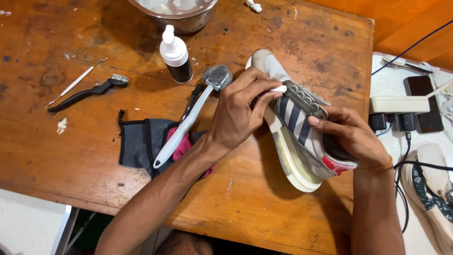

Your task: Cleaning the interior of a sneaker using cleaning foam and a brush on a workbench.

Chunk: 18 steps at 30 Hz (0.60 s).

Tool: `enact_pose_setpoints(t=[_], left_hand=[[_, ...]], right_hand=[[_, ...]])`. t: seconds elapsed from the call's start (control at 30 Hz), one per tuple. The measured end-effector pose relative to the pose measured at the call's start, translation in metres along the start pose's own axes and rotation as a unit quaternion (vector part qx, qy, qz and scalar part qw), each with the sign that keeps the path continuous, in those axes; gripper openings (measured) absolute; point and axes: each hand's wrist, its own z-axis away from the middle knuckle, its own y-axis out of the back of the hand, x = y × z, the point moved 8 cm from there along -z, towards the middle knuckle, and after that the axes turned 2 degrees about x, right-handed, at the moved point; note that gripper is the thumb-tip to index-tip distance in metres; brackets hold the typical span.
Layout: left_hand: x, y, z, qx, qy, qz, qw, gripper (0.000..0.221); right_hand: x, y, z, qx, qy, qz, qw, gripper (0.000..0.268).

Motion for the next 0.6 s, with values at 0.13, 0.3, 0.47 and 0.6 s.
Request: enact_pose_setpoints(t=[0.13, 0.3, 0.47, 0.6], left_hand=[[-0.002, -0.003, 0.007, 0.001, 0.011, 0.022, 1.0, 0.015], [-0.014, 0.002, 0.014, 0.026, 0.083, 0.037, 0.996, 0.022], [-0.019, -0.006, 0.025, -0.005, 0.077, 0.033, 0.996, 0.034], [-0.012, -0.018, 0.026, -0.034, -0.005, -0.012, 0.999, 0.035]], right_hand=[[0.003, -0.005, -0.001, -0.02, -0.031, -0.042, 0.998, 0.013], [0.007, -0.008, -0.001, -0.014, -0.056, -0.073, 0.996, 0.014], [0.012, 0.0, -0.002, -0.01, -0.055, -0.092, 0.994, 0.013], [0.011, 0.0, -0.003, -0.009, -0.068, -0.084, 0.994, 0.017]])
